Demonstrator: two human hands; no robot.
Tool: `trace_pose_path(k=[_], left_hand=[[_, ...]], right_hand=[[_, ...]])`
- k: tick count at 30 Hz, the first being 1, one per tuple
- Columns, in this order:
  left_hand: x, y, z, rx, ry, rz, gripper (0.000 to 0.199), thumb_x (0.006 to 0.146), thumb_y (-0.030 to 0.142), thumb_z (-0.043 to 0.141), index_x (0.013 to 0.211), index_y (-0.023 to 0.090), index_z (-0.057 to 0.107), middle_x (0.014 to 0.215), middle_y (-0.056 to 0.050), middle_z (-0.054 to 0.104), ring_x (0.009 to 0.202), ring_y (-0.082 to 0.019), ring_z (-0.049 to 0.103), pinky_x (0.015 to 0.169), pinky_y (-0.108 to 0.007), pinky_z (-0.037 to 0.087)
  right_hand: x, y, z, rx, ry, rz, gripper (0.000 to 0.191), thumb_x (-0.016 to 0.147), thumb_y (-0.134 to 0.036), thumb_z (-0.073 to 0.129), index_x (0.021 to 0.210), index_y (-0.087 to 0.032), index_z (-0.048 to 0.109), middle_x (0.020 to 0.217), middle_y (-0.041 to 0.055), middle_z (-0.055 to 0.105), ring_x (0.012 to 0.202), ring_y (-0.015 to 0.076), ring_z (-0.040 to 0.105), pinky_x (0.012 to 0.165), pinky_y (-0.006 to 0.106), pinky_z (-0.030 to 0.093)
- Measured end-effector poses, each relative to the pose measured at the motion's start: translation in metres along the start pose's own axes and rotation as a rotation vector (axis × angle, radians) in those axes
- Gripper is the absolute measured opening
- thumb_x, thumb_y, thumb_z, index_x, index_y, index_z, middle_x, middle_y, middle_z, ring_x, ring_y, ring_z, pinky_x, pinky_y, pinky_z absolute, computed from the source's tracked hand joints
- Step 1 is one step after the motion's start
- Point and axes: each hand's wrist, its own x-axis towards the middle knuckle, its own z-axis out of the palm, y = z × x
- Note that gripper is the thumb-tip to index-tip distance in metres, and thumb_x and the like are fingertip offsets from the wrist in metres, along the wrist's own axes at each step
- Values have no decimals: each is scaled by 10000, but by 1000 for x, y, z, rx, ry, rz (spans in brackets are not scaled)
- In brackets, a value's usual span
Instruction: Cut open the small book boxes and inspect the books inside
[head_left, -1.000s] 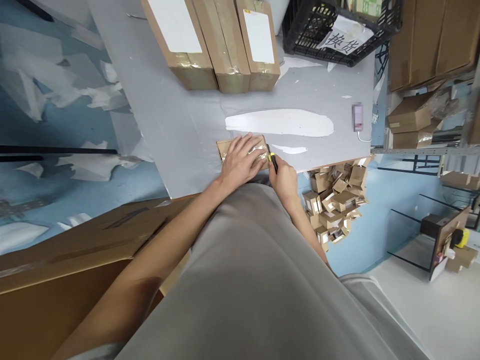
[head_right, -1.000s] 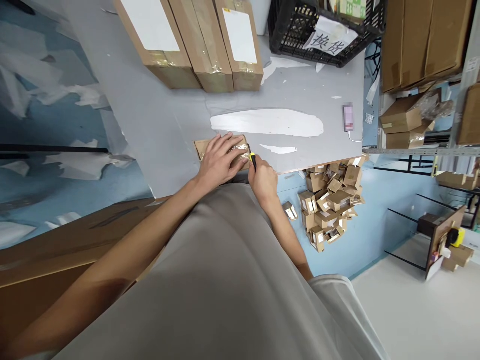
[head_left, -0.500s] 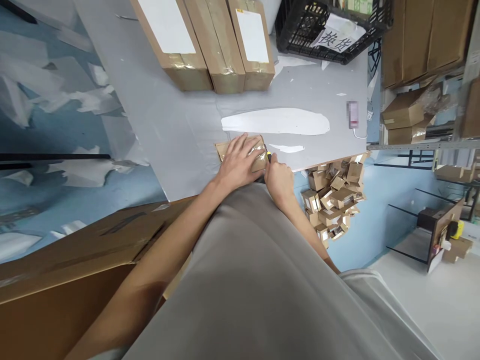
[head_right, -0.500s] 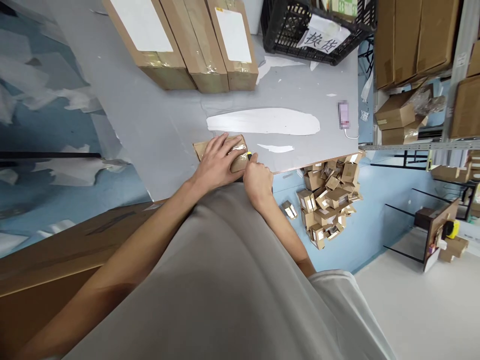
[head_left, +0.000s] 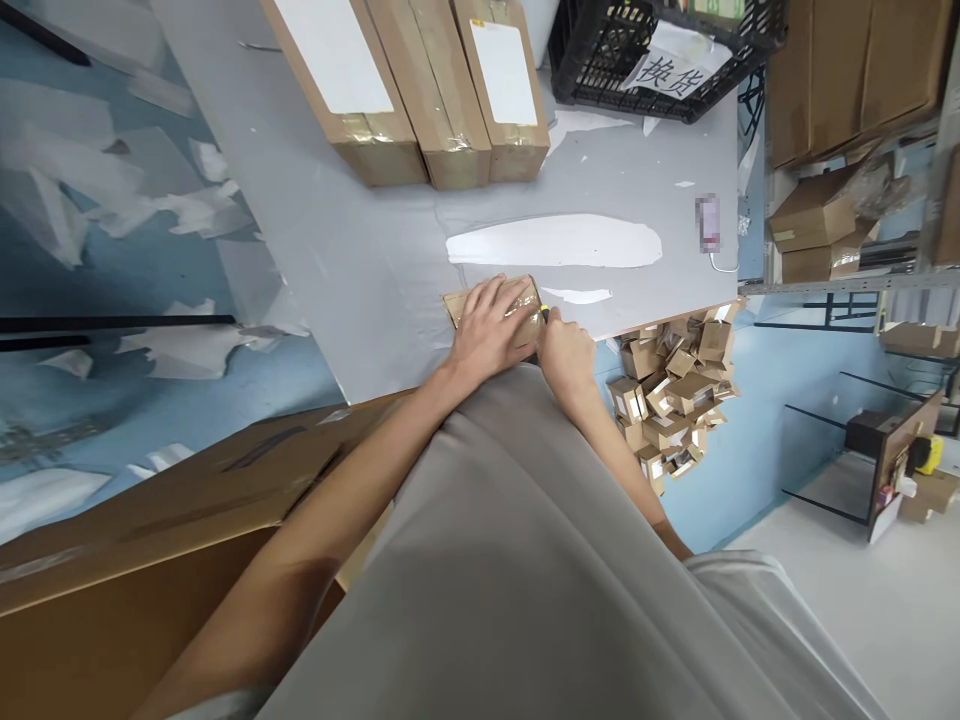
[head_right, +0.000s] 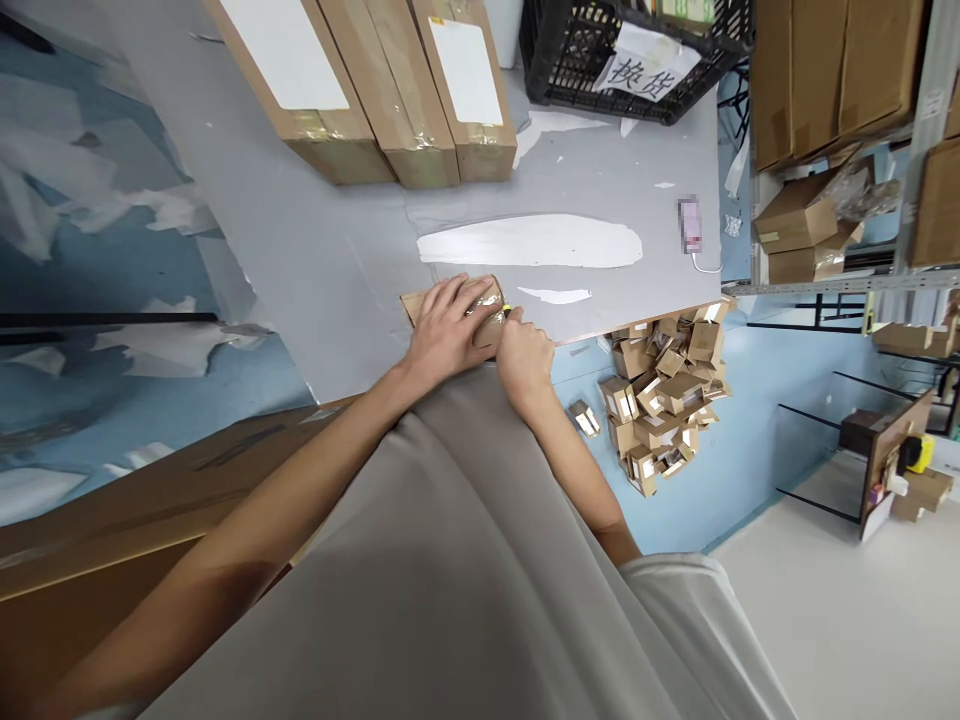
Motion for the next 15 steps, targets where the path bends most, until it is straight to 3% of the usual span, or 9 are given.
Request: trace_pose_path(k=[5,10,13,15], left_hand=[[-2,1,2,17,7,-21,610,934,419,817,1528,352,693,1801,-83,524,1715,-469,377,1393,-779,254],[-4,-3,0,26,23,-10,612,952,503,815,1529,346,681,1820,-90,498,1728,-477,357,1397,-786,238],[-8,-10,-5,31,47,6,583,992,613,778,1511,360,695,1813,-84,510,1731,-463,364,1400,-767,252],[-13,-17,-9,41,62,14,580,1006,674,748,1502,377,703,1808,-74,518,1736,-449,365,1403,-748,261]], right_hand=[[-8,11,8,-21,-54,24,377,1175,-126,405,1440,-113,673,1313,253,821,1227,296,829,990,354,629],[-20,20,3,24,-49,-13,371,1195,-240,434,1441,-142,694,1293,236,833,1199,332,824,987,396,617],[-20,32,5,141,13,-55,386,1203,-326,460,1490,-196,683,1243,190,857,1154,348,828,988,410,602],[-5,43,16,266,98,-63,400,1207,-401,471,1503,-226,676,1226,165,865,1133,345,830,999,407,591]])
